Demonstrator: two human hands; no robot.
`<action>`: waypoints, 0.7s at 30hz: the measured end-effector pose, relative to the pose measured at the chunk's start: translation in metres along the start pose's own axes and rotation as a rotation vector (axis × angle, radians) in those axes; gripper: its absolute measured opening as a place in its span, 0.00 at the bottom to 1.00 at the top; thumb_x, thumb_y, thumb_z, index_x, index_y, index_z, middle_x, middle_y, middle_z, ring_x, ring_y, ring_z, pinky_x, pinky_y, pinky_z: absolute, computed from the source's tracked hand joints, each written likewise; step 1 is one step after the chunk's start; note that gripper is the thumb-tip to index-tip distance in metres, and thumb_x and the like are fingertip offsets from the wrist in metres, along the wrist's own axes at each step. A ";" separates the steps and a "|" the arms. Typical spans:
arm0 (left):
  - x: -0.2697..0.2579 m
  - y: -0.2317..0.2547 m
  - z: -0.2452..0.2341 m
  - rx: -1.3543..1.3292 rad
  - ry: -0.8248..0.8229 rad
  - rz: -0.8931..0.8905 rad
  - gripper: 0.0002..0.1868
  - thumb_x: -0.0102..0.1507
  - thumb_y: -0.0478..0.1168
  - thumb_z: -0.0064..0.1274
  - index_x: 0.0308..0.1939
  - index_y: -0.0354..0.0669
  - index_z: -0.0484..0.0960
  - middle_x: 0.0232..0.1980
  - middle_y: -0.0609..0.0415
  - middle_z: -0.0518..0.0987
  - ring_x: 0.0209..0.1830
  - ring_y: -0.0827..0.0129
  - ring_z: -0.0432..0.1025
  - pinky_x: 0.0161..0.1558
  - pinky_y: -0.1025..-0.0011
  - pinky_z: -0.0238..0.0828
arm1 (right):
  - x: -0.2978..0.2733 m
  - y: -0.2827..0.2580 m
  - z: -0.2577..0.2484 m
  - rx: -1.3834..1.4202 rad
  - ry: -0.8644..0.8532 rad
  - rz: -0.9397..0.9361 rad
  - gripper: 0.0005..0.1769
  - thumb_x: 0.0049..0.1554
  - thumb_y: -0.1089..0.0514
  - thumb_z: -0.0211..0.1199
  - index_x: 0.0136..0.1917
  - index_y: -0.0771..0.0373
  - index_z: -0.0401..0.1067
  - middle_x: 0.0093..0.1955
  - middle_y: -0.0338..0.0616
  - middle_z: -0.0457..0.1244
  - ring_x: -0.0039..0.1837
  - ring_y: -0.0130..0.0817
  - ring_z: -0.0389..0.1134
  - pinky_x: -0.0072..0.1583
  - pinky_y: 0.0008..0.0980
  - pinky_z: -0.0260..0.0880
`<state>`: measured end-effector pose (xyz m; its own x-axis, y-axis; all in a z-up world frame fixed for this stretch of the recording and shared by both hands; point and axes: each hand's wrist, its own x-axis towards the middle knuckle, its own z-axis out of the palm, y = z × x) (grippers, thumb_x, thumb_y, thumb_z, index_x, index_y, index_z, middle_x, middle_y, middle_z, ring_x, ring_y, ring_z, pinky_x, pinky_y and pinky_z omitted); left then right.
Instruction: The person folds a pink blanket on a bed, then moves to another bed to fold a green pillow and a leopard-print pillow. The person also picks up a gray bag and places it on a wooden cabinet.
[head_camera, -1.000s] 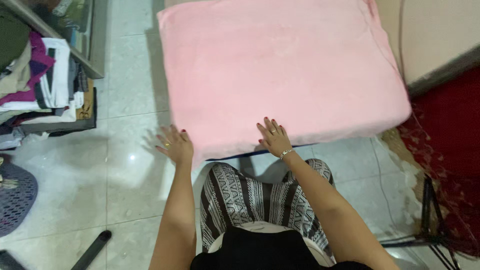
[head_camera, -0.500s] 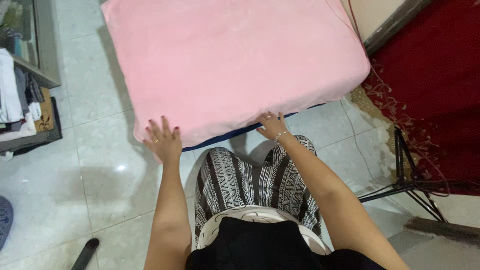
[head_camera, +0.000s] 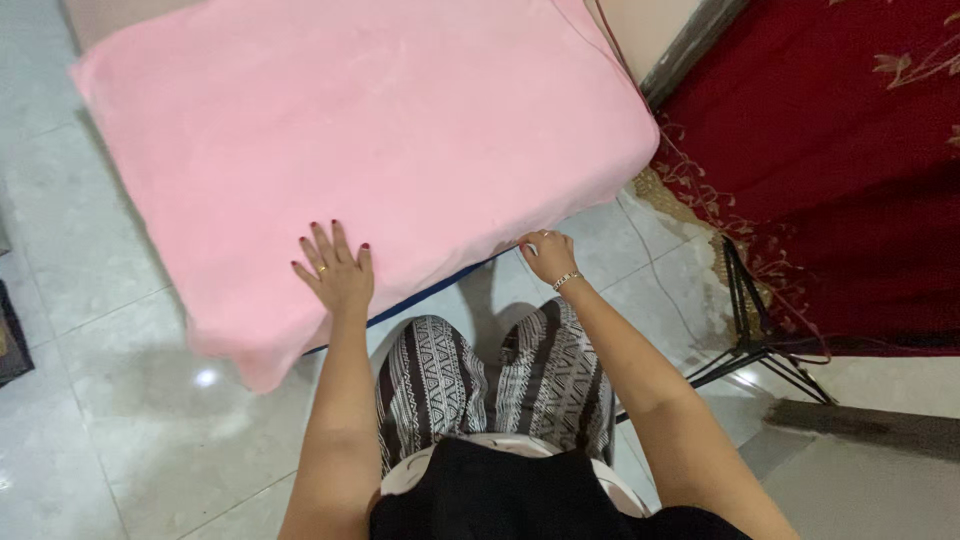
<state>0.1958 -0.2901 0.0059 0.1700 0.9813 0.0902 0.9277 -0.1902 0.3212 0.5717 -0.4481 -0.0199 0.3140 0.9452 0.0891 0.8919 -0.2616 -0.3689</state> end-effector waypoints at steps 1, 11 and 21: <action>0.002 0.001 0.000 -0.009 0.003 -0.003 0.39 0.70 0.62 0.35 0.83 0.56 0.47 0.86 0.49 0.37 0.85 0.48 0.30 0.75 0.37 0.17 | 0.004 0.005 -0.001 0.018 0.008 0.009 0.09 0.56 0.50 0.62 0.48 0.46 0.81 0.47 0.41 0.71 0.56 0.45 0.69 0.62 0.52 0.61; -0.002 -0.005 -0.010 -0.021 -0.127 -0.046 0.40 0.69 0.64 0.33 0.82 0.60 0.46 0.86 0.54 0.35 0.85 0.53 0.28 0.76 0.43 0.15 | 0.044 0.051 -0.025 0.023 0.116 0.114 0.08 0.59 0.54 0.61 0.48 0.52 0.80 0.49 0.49 0.70 0.53 0.51 0.70 0.56 0.52 0.68; 0.007 0.010 -0.030 -0.017 -0.024 -0.138 0.27 0.71 0.55 0.42 0.72 0.53 0.67 0.81 0.52 0.57 0.83 0.52 0.46 0.77 0.38 0.27 | 0.091 0.061 -0.035 0.127 0.398 0.214 0.18 0.61 0.57 0.57 0.63 0.63 0.72 0.61 0.57 0.66 0.62 0.57 0.64 0.63 0.53 0.63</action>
<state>0.1965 -0.2859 0.0381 0.0491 0.9986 0.0216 0.9372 -0.0536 0.3446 0.6658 -0.3851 -0.0017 0.6095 0.7173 0.3376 0.7542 -0.3933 -0.5259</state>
